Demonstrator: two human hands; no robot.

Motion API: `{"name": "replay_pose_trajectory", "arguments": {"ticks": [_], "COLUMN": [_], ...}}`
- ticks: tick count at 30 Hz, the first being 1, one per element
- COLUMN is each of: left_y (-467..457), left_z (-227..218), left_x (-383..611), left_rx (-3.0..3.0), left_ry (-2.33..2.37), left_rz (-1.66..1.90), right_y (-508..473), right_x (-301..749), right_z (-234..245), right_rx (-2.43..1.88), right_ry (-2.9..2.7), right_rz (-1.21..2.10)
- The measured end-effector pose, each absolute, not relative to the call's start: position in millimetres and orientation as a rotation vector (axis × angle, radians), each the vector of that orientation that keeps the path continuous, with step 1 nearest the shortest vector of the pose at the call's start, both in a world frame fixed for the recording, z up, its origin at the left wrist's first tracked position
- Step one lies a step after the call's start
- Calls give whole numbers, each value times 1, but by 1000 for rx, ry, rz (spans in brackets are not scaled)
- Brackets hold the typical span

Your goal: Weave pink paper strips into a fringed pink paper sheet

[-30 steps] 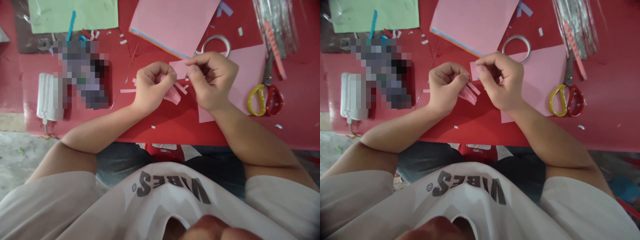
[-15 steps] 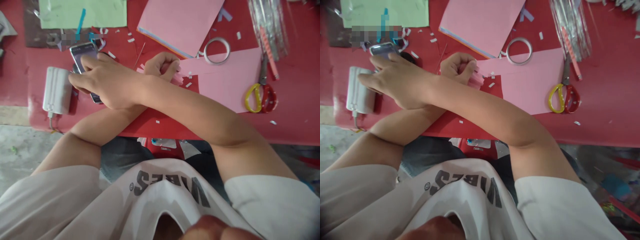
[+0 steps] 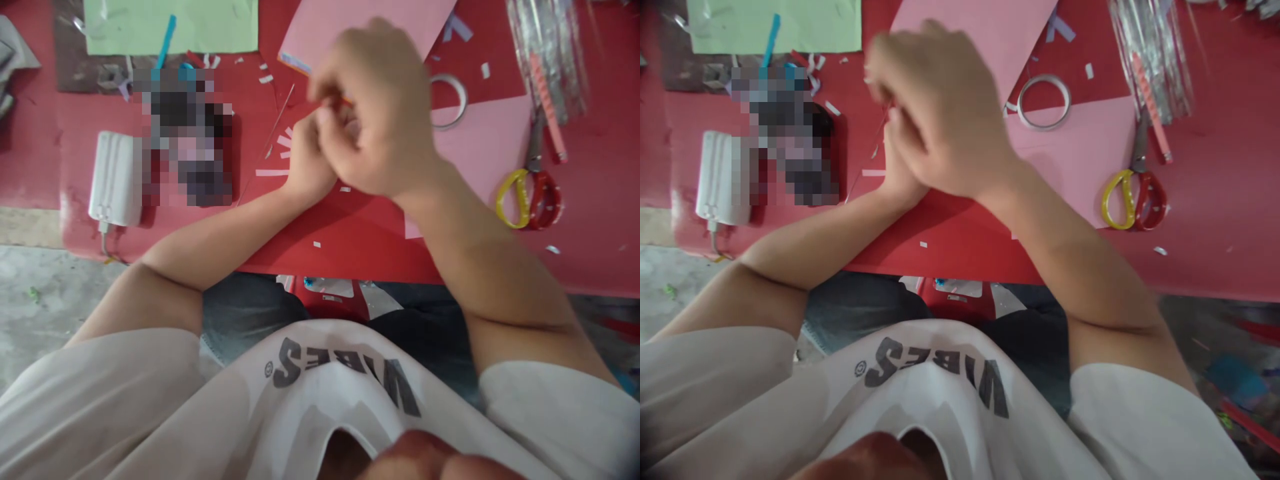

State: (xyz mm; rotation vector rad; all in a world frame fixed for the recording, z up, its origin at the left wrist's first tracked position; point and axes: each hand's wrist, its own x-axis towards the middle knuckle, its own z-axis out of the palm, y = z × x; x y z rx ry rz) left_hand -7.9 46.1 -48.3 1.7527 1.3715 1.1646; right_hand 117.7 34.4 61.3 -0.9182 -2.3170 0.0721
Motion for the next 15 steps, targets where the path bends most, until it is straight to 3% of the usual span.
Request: {"name": "replay_pose_trajectory", "arguments": {"ticks": [8, 11, 15], "left_y": [34, 32, 33], "left_z": [-47, -45, -42], "left_x": [-3, -5, -6], "left_rx": [1489, 1489, 1520], "left_ry": [977, 1001, 1018], "left_rz": [1471, 1481, 1473], "right_y": [39, 35, 31], "right_x": [182, 178, 173], "right_z": [-1, -6, -4], "right_rx": [-1060, -1048, -1075], "right_ry": [-1908, -1893, -1910], "right_rz": [489, 656, 645]}}
